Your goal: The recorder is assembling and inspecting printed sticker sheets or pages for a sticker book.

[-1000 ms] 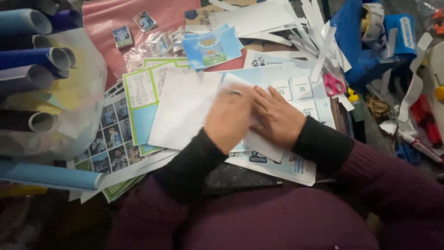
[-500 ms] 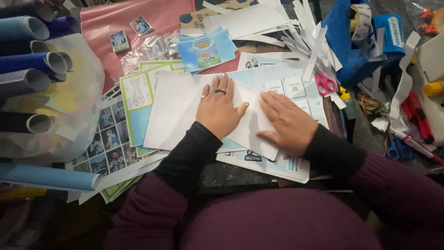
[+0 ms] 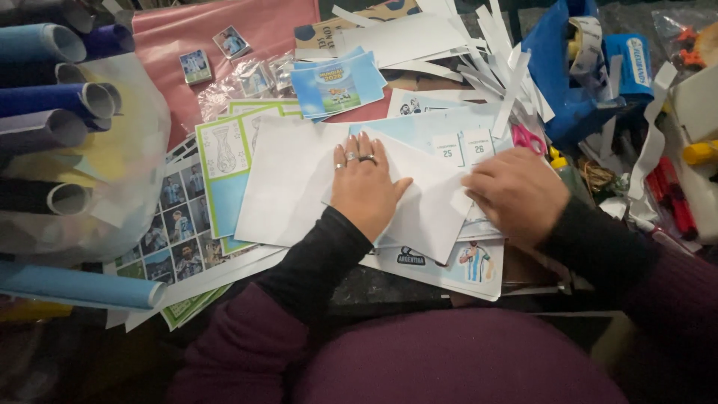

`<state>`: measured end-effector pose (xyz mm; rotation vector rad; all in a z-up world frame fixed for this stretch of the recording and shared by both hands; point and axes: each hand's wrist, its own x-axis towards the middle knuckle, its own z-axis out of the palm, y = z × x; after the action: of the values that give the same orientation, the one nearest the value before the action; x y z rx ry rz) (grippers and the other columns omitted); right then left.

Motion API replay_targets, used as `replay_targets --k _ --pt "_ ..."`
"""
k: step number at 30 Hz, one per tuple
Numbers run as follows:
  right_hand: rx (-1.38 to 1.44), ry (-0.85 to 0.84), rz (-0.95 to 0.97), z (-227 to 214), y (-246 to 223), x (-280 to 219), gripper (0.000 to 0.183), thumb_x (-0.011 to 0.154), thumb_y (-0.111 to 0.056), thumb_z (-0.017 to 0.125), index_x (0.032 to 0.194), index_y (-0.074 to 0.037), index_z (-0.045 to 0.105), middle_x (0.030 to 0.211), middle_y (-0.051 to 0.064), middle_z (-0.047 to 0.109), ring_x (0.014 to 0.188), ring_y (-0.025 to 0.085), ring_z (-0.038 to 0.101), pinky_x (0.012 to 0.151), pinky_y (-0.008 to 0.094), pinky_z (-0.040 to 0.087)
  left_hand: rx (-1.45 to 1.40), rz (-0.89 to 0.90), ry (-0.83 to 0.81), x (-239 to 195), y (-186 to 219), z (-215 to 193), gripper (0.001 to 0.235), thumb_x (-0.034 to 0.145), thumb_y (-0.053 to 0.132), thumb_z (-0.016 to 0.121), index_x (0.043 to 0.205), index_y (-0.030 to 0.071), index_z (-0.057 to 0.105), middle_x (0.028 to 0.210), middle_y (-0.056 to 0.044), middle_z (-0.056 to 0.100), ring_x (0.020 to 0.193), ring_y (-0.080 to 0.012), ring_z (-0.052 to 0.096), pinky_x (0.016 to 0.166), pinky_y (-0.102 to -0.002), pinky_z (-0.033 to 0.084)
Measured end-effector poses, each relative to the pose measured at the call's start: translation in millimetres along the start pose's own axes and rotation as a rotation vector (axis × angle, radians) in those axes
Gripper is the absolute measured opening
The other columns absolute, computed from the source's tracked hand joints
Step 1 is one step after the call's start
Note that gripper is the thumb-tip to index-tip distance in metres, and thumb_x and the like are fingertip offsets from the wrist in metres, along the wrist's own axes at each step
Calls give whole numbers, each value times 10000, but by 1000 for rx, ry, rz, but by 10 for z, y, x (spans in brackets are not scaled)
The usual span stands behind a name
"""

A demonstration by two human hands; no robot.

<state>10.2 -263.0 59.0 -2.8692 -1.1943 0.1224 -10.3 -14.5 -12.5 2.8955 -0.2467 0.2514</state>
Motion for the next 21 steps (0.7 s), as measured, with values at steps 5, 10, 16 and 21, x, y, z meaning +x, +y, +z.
replay_targets --k 5,10,16,21 --pt "106 177 -182 335 148 604 239 809 -90 673 1029 -112 763 977 80 712 958 302 644 794 449 509 45 -44 -38 -14 48 -42 832 970 552 542 1433 -131 432 1504 -366 399 1426 -486 342 1181 -582 212" --pt "147 208 -248 433 80 1128 270 813 -77 662 1055 -138 765 945 74 699 949 309 632 779 449 501 47 -37 -45 -4 44 -33 838 961 551 545 1425 -138 437 1499 -367 406 1411 -495 356 1174 -586 222" --pt "233 265 -316 440 -46 1585 202 873 -80 655 1035 -112 772 911 96 694 921 342 639 806 465 506 60 -28 -50 14 30 -10 866 959 545 542 1447 -155 397 1497 -365 404 1408 -496 357 1173 -586 223" --pt "304 286 -306 430 -101 1689 160 896 -81 655 1005 -76 772 923 119 707 909 361 652 800 477 511 29 -34 -76 10 34 -59 886 954 537 544 1467 -163 364 1492 -371 395 1410 -493 346 1172 -573 217"
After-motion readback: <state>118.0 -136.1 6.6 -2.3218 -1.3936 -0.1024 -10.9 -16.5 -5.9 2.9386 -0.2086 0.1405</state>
